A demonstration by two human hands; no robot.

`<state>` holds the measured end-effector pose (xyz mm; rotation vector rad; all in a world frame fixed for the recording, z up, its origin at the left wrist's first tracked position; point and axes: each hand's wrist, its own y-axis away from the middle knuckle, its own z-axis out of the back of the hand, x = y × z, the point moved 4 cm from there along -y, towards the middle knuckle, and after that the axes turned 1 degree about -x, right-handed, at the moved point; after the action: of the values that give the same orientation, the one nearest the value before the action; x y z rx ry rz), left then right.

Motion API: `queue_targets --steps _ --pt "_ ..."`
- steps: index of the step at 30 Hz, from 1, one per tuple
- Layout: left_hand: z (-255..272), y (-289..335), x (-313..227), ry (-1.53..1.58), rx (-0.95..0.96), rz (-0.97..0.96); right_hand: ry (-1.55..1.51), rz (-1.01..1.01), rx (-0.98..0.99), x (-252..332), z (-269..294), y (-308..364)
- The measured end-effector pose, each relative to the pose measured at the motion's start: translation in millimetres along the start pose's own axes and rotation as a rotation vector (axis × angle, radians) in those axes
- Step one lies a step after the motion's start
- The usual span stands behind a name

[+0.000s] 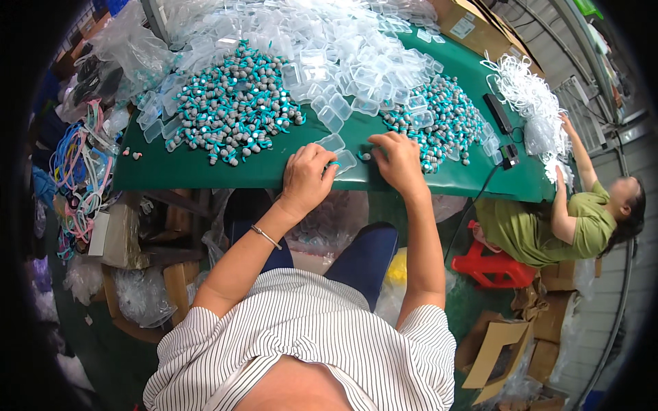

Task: The person assembles small plastic and metal components by hand, placing beads inside clear plastic cases.

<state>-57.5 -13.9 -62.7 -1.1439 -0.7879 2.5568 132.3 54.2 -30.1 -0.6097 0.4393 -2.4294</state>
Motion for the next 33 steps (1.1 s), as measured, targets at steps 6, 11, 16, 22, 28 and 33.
queue_targets --steps 6,11,16,22,28,33 --pt "9 -2 -9 -0.008 0.047 -0.003 0.040 0.031 -0.017 19 2 9" --pt "11 1 -4 -0.090 0.116 -0.001 0.038 0.070 -0.020 37 -4 20" --pt "11 -1 -1 -0.055 0.165 -0.028 -0.291 -0.089 -0.194 37 -6 22" --pt "11 -2 3 -0.046 0.196 -0.013 -0.379 -0.011 -0.203 56 -26 20" --pt "12 -3 5 -0.025 0.188 -0.023 -0.095 0.103 -0.246 60 -32 26" --pt "15 -1 7 -0.020 0.161 -0.023 -0.314 0.054 -0.256 52 -29 24"
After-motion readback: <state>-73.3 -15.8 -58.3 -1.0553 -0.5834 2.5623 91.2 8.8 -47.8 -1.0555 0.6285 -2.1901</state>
